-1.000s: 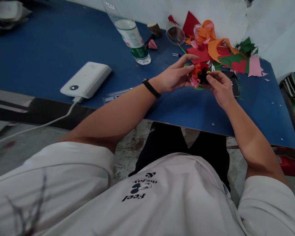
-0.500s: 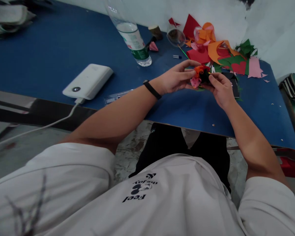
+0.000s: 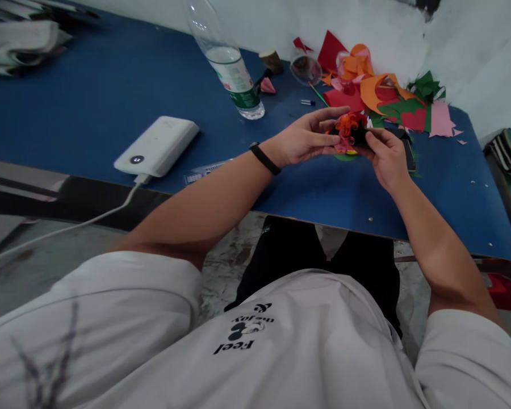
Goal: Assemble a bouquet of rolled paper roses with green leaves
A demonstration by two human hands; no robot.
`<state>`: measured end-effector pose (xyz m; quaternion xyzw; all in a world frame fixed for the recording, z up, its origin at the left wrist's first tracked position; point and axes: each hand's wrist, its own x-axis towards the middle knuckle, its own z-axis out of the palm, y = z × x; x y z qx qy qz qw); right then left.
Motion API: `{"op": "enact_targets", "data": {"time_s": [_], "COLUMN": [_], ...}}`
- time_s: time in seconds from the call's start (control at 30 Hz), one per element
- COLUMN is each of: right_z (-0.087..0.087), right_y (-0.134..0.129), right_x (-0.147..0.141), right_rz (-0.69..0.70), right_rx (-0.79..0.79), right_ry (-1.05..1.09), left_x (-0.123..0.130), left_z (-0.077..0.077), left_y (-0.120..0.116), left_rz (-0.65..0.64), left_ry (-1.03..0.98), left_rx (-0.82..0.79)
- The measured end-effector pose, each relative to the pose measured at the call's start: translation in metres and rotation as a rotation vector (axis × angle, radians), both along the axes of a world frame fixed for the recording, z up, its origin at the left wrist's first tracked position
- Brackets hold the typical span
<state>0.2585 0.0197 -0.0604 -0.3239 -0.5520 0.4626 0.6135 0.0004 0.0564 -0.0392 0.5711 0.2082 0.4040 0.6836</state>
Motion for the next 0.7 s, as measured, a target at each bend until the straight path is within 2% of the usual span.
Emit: {"op": "enact_targets", "data": {"time_s": [0.3,0.43,0.7], "right_z": [-0.001,0.001,0.006], "right_y": [-0.005,-0.007,-0.008], "right_x": [-0.005,-0.005,-0.006], "right_rz": [-0.051,-0.038,-0.033], "right_rx": [0.055,0.055,-0.005], "right_ry": [-0.094,-0.073,-0.064], "left_x": [0.006,0.007,0.003], "left_z": [0.005,0.007,-0.003], "left_y": [-0.008,-0.008,0.002], "left_rz": [0.045,0.077,-0.008], "left_ry": [-0.003,0.031,-0.012], "left_rx": [0.019,0.046,0.006]}}
